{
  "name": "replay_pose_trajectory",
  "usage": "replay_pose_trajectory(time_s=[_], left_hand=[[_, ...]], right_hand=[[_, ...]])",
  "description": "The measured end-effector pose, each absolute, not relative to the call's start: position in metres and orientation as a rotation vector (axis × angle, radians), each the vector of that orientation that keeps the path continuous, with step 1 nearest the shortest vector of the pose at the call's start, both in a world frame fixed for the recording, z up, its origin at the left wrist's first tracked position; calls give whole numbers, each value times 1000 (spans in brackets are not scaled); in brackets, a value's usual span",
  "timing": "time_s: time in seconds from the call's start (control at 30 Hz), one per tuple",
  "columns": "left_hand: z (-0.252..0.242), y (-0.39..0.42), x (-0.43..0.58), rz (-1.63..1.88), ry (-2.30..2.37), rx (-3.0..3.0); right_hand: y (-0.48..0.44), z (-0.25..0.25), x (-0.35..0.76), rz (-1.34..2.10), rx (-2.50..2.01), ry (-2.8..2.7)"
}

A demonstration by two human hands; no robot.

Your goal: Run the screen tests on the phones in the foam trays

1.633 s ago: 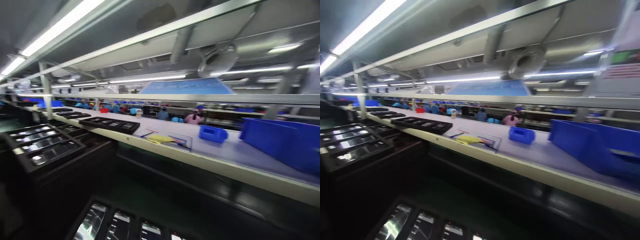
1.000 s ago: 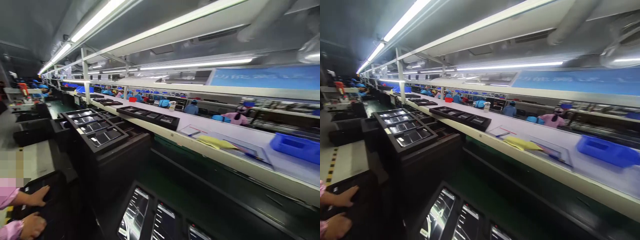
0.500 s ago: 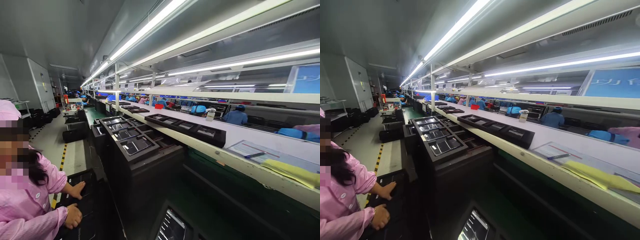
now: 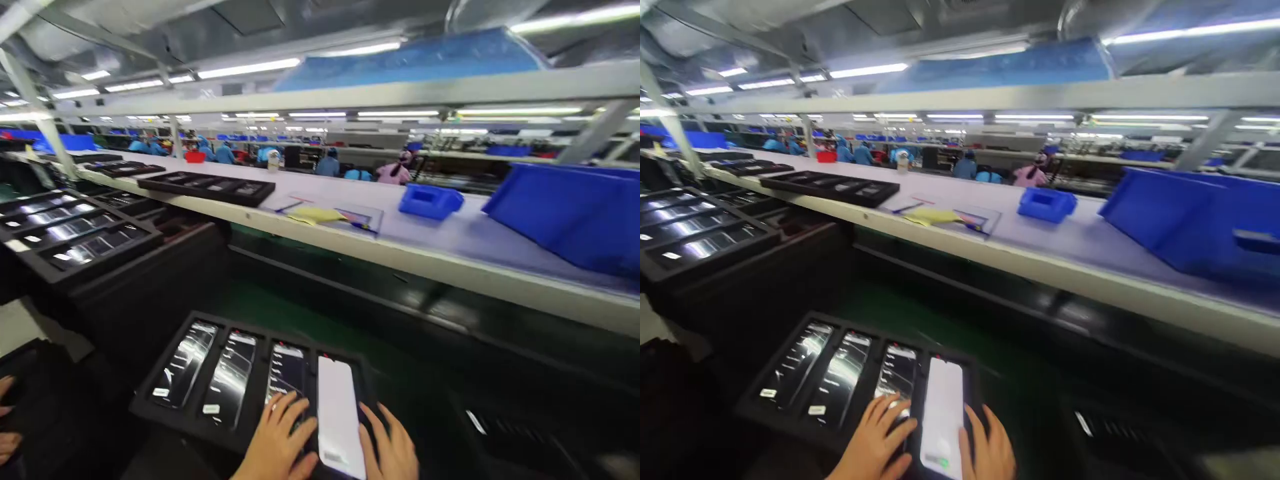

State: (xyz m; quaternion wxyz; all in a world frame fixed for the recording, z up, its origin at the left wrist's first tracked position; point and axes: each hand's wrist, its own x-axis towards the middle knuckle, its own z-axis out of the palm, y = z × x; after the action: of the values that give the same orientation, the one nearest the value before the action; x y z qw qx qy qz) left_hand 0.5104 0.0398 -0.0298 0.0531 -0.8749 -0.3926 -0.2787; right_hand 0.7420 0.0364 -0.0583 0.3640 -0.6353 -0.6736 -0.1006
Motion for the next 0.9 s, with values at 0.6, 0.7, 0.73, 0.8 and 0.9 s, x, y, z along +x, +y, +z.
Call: replay_pose_trajectory(time_s=[0.6, 0.7, 0.73, 0.8, 0.9], left_hand=[[-17, 29, 536, -656, -1196, -2731], [-16, 30, 535, -667, -1169, -2740], [-16, 31, 535, -672, -1165, -2743], [-15, 32, 534, -683, -1174, -2747], [-15, 34, 533, -702, -1210, -2751]], right_hand=[[8, -31, 726, -141, -1278, -1747], [8, -30, 727, -144, -1296, -1759], [8, -30, 728, -143, -1303, -1762], [7, -30, 728, -136, -1313, -1774], [8, -28, 727, -113, -1337, -1807]])
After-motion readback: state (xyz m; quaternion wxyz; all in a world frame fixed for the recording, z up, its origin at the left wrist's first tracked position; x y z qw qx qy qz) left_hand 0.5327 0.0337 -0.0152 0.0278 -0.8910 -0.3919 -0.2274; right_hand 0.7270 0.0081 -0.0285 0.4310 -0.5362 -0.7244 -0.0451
